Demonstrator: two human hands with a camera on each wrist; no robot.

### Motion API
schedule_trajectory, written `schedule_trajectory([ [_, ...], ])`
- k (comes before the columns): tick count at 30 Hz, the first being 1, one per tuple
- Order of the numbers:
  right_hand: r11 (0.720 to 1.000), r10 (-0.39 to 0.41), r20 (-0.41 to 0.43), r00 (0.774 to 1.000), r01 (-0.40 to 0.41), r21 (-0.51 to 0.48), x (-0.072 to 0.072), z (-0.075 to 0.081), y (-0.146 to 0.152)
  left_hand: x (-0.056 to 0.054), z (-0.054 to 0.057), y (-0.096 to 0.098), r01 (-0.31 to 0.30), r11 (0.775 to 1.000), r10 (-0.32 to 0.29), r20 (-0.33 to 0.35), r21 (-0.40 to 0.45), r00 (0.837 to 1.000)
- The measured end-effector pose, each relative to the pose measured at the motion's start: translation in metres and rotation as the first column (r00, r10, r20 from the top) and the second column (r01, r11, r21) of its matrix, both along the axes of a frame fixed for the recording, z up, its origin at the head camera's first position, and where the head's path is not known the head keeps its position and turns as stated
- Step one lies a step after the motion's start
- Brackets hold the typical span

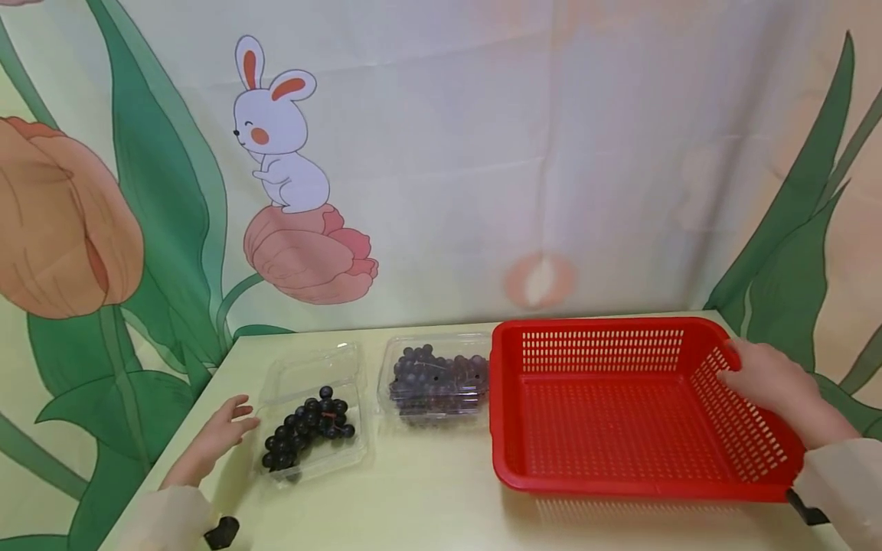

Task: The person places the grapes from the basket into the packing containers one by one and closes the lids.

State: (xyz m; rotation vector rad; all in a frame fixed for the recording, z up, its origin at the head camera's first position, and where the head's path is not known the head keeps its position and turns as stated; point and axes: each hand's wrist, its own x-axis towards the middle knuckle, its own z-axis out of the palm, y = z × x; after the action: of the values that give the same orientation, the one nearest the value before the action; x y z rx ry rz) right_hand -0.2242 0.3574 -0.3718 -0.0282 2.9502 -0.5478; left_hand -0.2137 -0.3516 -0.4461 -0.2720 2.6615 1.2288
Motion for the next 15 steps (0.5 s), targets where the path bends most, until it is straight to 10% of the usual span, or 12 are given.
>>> schedule_trajectory([
  [7,0.975,0.206,-0.216,0.954,-0.220,-0.041,0.010,0.013,-0.070,-0.008,-0.002,0.001,-0.065,0.993,0.065,0.005,0.099,0.998],
  [15,0.924,0.324,-0.240,0.915,-0.361,-0.125,0.022,0.011,-0.133,-0.017,0.000,0.001,-0.075,0.991,0.071,0.039,0.114,0.997],
])
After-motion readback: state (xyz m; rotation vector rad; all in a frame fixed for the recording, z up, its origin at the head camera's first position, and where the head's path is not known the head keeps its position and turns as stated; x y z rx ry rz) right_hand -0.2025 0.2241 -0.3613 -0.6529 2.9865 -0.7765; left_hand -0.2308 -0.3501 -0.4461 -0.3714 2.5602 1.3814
